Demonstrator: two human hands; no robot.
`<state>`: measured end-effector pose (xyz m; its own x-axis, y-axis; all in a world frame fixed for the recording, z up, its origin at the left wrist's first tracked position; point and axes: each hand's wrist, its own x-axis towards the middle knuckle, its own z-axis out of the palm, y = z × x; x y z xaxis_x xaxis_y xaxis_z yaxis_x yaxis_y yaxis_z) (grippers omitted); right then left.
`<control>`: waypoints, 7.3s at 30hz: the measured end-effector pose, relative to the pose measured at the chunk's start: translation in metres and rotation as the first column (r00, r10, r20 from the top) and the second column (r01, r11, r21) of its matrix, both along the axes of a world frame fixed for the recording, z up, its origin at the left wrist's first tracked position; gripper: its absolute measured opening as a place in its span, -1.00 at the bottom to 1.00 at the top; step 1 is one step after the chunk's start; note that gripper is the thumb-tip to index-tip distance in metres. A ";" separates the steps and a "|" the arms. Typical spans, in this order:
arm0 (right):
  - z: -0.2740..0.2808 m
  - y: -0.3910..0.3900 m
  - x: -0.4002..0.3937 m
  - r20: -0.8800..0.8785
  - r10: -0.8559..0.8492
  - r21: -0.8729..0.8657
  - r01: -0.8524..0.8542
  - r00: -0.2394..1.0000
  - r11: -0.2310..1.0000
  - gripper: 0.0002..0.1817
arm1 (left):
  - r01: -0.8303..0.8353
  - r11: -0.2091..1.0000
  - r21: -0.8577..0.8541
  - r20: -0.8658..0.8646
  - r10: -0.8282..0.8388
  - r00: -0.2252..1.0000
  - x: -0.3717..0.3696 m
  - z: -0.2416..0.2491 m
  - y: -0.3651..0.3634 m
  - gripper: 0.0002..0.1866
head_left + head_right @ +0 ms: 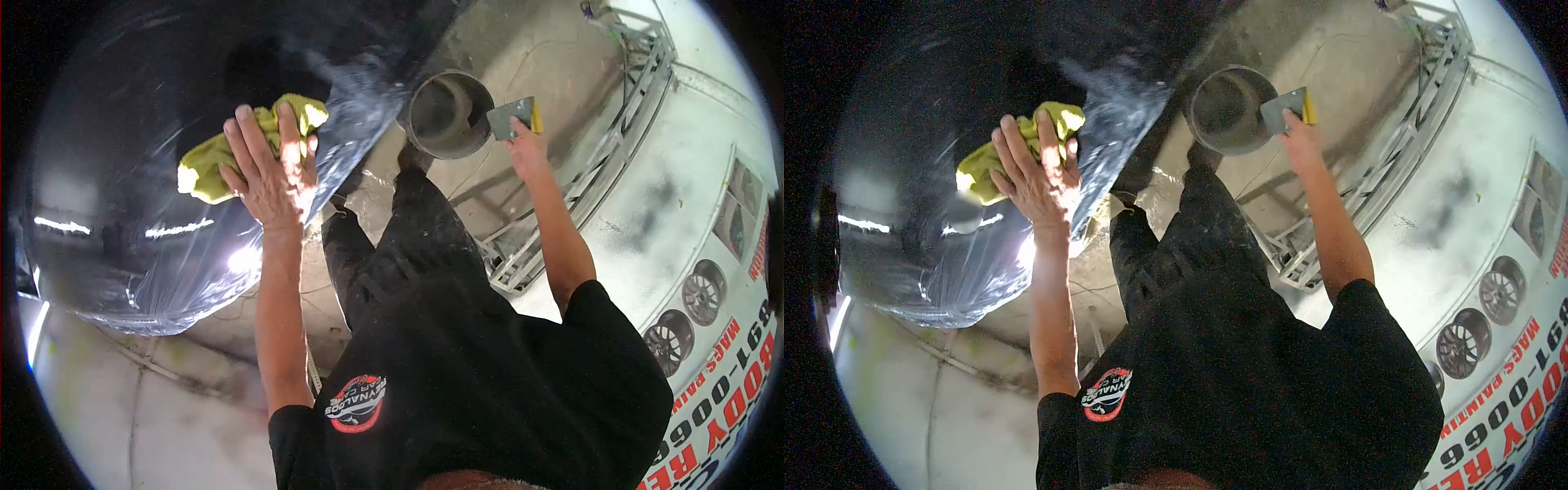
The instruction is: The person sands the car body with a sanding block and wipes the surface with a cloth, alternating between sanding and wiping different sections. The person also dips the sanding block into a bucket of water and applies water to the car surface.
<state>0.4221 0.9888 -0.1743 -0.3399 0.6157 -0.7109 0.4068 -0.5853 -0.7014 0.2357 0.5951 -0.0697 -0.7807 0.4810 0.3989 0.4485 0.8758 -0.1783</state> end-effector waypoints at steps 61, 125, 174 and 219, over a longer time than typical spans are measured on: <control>-0.221 0.021 0.055 -0.211 0.611 -0.166 -0.644 0.763 0.747 -0.39 | -0.286 0.901 0.327 0.909 -0.382 -0.165 0.083 -0.315 0.242 -0.63; -0.070 -0.045 -0.101 -0.439 -0.161 -0.324 0.012 0.884 0.946 -0.78 | 0.025 0.793 0.608 0.289 -0.251 0.924 0.010 0.012 0.093 -0.47; 0.053 -0.534 -0.147 0.141 0.354 0.880 -0.281 0.925 0.383 -0.27 | -0.099 0.977 0.189 -0.004 0.102 0.995 -0.246 0.041 -0.186 -0.26; 0.045 -0.415 -0.218 0.118 0.226 0.936 -0.184 0.967 0.301 -0.13 | -0.022 0.981 0.193 -0.043 0.031 0.999 -0.254 0.036 -0.191 -0.26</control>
